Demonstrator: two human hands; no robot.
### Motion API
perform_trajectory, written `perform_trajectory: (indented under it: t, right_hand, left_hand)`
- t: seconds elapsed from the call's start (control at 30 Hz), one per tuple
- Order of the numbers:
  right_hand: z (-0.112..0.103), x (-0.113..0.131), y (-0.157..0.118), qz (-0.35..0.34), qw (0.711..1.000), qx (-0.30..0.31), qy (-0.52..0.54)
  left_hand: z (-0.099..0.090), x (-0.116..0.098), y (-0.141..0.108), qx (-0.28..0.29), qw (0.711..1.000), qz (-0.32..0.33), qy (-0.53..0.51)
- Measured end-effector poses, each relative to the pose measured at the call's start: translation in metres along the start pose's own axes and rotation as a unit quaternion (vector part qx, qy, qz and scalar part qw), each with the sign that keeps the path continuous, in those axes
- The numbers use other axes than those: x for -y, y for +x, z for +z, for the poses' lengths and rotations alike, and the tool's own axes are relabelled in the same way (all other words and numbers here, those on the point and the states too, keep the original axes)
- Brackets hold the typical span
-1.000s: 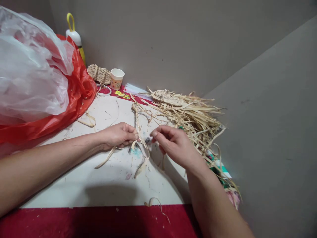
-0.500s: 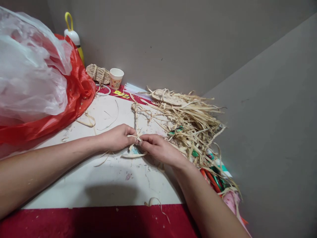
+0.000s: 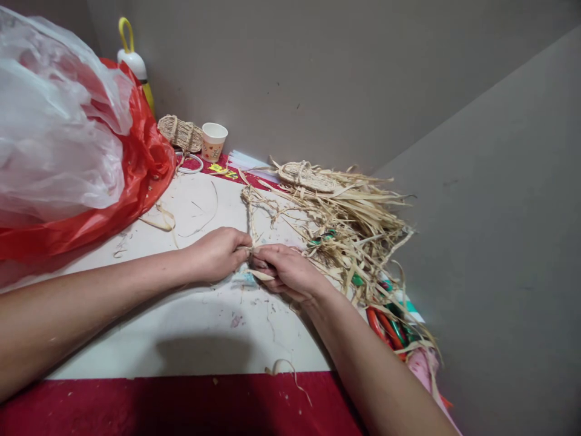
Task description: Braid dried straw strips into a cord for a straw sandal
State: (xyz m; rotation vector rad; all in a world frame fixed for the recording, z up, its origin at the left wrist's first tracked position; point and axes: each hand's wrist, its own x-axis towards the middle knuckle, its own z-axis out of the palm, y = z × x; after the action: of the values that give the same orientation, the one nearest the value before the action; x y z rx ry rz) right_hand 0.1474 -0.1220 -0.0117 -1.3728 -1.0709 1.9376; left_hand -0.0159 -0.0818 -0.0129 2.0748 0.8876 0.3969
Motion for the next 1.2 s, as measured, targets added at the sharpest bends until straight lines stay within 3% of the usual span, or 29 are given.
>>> perform_trajectory:
  t: [0.17, 0.3, 0.43, 0.67, 0.83, 1.0, 1.13, 1.2]
  right_hand:
    - [0.005, -0.008, 0.003, -0.023, 0.996, -0.084, -0.033]
    - [0.008, -0.009, 0.002, -0.027, 0.992, -0.114, -0.056]
    - [0.01, -0.008, 0.002, -0.025, 0.993, -0.113, -0.027]
    - [0.007, -0.008, -0.001, -0.023, 0.996, -0.063, 0.058]
    - [0.006, -0.009, -0.002, -0.026, 0.995, -0.028, 0.095]
    - [0.013, -0.009, -0.004, -0.032, 0.995, -0.023, 0.087]
    - [0.013, -0.01, -0.003, -0.034, 0.996, -0.033, 0.073]
    - [0.009, -0.01, -0.003, -0.03, 0.996, -0.037, 0.071]
  left_hand:
    - [-0.002, -0.004, -0.003, 0.024, 0.998, -0.012, 0.063]
    - [-0.009, -0.017, -0.008, 0.027, 0.991, -0.027, 0.13]
    - [-0.007, -0.031, -0.016, 0.026, 0.977, -0.066, 0.203]
    - [0.013, -0.036, -0.025, 0.083, 0.964, -0.105, 0.229]
    - [0.023, -0.024, -0.028, 0.053, 0.965, -0.041, 0.252]
    - [0.035, -0.007, -0.034, 0.034, 0.946, 0.059, 0.318]
    - [0.046, -0.005, -0.041, -0.026, 0.932, 0.074, 0.353]
    - [0.046, -0.012, -0.043, 0.031, 0.945, 0.058, 0.321]
